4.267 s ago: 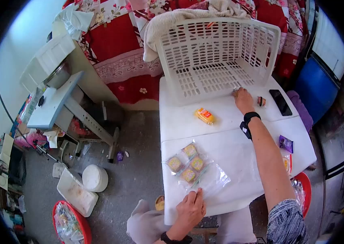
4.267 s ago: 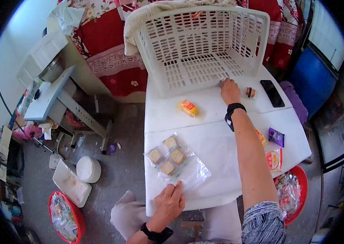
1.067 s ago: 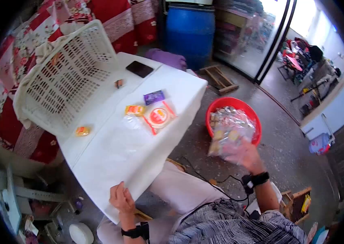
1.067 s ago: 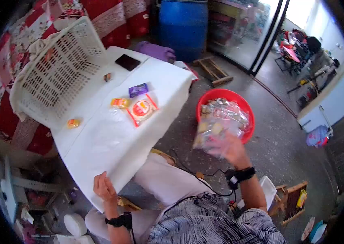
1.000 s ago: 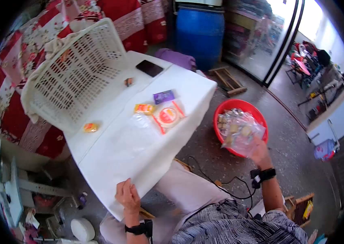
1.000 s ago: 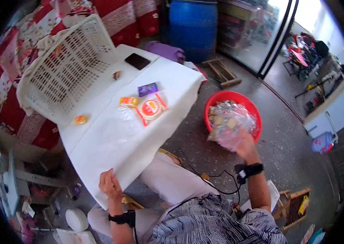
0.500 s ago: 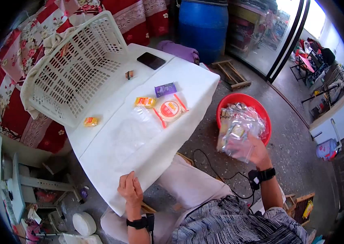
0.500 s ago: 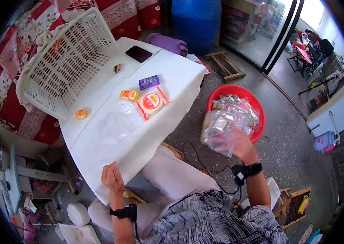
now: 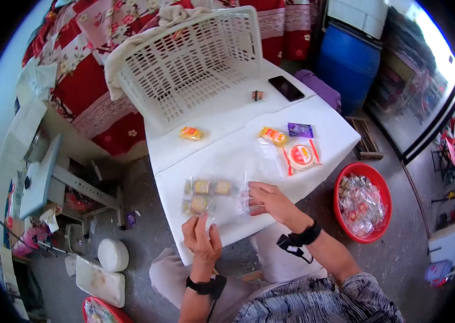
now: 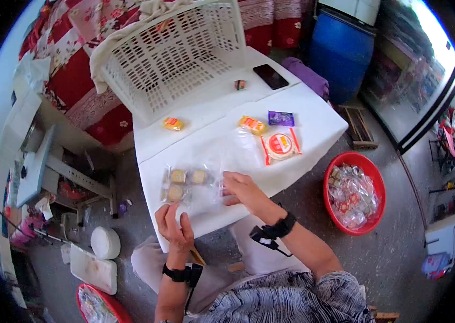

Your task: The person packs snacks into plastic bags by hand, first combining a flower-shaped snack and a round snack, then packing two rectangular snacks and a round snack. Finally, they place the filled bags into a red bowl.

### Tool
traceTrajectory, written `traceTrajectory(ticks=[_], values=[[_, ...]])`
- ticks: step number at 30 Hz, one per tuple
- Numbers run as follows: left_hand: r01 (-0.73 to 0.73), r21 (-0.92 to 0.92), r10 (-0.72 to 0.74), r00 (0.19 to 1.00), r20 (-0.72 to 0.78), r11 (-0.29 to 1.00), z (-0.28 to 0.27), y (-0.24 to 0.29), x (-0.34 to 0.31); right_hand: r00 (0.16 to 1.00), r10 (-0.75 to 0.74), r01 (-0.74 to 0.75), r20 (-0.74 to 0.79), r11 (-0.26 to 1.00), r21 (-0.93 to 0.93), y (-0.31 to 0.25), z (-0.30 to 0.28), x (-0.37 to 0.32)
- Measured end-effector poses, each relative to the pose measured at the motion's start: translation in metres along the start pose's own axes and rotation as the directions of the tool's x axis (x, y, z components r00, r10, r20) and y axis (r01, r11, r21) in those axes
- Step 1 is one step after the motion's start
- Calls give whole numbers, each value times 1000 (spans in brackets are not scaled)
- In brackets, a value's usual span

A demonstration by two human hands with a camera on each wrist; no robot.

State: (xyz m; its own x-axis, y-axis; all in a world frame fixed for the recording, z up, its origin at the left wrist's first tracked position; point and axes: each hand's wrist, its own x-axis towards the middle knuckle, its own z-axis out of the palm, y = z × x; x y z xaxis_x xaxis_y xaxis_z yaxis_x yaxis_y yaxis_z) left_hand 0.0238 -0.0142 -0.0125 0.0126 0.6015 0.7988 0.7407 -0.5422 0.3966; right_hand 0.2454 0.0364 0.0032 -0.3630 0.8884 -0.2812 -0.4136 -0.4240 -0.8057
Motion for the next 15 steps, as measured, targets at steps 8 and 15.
traceTrajectory(ticks=[8, 15], values=[[60, -88, -37, 968, 247, 994, 18, 12, 3, 935, -330, 180, -127, 754, -632, -68, -7, 8], [152, 17, -150, 950, 273, 988, 46, 10, 11, 798, -573, 50, -187, 371, -927, -176, -28, 136]])
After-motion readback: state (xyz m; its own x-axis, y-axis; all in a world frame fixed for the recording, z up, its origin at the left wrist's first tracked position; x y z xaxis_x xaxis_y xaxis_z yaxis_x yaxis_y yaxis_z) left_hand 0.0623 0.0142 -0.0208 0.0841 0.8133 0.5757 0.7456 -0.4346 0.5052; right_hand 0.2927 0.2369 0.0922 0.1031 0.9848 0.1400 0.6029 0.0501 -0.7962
